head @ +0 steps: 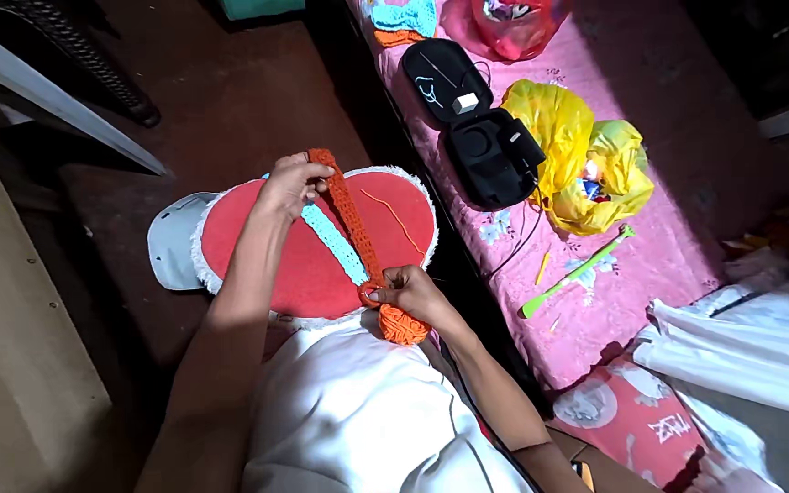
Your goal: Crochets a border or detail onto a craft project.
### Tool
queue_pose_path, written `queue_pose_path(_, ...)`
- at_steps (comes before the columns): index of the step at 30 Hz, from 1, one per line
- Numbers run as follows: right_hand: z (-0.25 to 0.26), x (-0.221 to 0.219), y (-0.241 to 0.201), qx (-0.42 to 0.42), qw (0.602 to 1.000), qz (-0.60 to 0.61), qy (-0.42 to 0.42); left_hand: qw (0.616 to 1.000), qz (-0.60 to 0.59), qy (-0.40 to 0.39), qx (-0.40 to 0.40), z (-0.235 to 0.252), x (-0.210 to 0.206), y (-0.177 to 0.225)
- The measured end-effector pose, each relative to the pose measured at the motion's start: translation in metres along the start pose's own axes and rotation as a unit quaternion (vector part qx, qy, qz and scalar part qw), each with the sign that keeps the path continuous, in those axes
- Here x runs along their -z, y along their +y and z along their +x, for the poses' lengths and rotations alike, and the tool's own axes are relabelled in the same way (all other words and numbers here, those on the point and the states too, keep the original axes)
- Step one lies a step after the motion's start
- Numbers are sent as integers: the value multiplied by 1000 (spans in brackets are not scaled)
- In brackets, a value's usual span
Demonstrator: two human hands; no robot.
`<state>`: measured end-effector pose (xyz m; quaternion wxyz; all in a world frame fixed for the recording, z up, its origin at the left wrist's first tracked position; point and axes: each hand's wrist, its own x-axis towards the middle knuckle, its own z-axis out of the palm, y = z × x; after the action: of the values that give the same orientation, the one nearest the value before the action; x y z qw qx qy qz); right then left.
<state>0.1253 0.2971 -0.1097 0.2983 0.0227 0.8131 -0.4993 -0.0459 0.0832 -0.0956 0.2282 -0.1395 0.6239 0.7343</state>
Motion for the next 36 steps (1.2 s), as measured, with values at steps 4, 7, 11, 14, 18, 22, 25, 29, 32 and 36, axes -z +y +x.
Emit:
queue_pose_path(4, -1, 0, -1, 14, 992, 122, 18, 1000, -14, 18, 7, 12, 7, 8)
queue_pose_path(7, 1, 0, 1, 4, 994, 110, 25, 990, 107, 94, -14, 8, 7, 4)
queue_pose_path(11, 2, 0, 0, -37, 999, 11, 32, 895, 410, 173, -32, -2, 12, 4)
queue_pose_path(14, 2, 1, -5, -45, 998, -25, 37, 829, 523, 193, -36, -18, -6, 9)
queue_pose_path(18, 1, 1, -7, -49, 998, -20, 37, 805, 539, 208, -133, -27, -4, -2)
queue_pose_path(22, -6, 11, -7, -34, 998, 16, 46, 759, 525, 38, -383, -72, 6, -31)
queue_pose_path(25, -15, 21, -9, -16, 991, 93, 89, 727, 516, -87, -445, -98, -3, -77)
queue_pose_path(29, -28, 36, -18, 63, 919, 364, 137, 775, 471, -69, -416, -109, -9, -86)
queue_pose_path(32, -31, 41, -35, 128, 847, 491, 160, 879, 307, -97, -351, -130, -23, -61)
queue_pose_path(36, -19, 37, -58, 154, 821, 524, 166, 912, 203, -196, -297, -151, -38, -39)
